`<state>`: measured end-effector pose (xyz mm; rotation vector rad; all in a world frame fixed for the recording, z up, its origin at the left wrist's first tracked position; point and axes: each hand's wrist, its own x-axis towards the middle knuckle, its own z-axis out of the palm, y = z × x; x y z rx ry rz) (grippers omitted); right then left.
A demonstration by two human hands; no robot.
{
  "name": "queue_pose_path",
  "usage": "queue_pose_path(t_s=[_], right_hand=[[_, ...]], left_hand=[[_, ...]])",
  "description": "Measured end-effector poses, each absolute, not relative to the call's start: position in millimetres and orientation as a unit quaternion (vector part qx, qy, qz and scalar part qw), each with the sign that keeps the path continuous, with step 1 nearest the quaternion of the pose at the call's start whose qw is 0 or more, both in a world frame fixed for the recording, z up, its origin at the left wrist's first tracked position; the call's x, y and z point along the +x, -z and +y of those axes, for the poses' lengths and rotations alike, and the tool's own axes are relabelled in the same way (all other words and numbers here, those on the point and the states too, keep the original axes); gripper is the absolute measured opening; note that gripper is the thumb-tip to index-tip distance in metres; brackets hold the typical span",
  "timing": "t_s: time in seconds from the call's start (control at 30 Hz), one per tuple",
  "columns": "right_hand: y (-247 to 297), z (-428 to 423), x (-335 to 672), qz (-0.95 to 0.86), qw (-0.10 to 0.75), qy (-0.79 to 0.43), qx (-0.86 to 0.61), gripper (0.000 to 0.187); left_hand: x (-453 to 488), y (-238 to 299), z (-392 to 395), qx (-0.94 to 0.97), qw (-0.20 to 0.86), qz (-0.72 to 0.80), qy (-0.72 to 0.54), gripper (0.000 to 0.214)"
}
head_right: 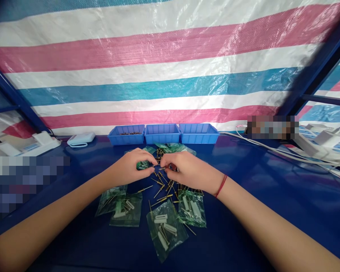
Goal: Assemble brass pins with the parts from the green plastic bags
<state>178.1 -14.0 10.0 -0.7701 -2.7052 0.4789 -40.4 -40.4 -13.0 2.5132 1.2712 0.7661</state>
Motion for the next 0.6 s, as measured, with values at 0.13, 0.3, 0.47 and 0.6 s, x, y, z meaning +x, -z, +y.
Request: queue_pose_path(t_s=[0.13,0.3,0.47,0.6], right_hand=[[-11.0,-15.0,177.1,-0.929,0.183,-0.176,-0.268,0.016],[-10.2,-14.3,176.4,-0.917,0.204,-0.203,-0.275,0.013],[-3.0,-13.3,171.4,-0.859,0.271,-0.326,-0.287,0.013],[4.4,-13.5,166.5,-0.799,0.336,-0.405,-0.292,0.016]], left_hand=[[-36.9,9.7,-44.0,0.859,0.15,0.411,-0.265,0.01],[-32.3,8.8,-46.5,0.836,0.177,0.436,-0.281,0.02],[-28.6,3.5,-49.5,0.812,0.175,0.464,-0.309,0.022],[-28.1,2.6,-49.9,0.797,0.169,0.467,-0.343,0.017]])
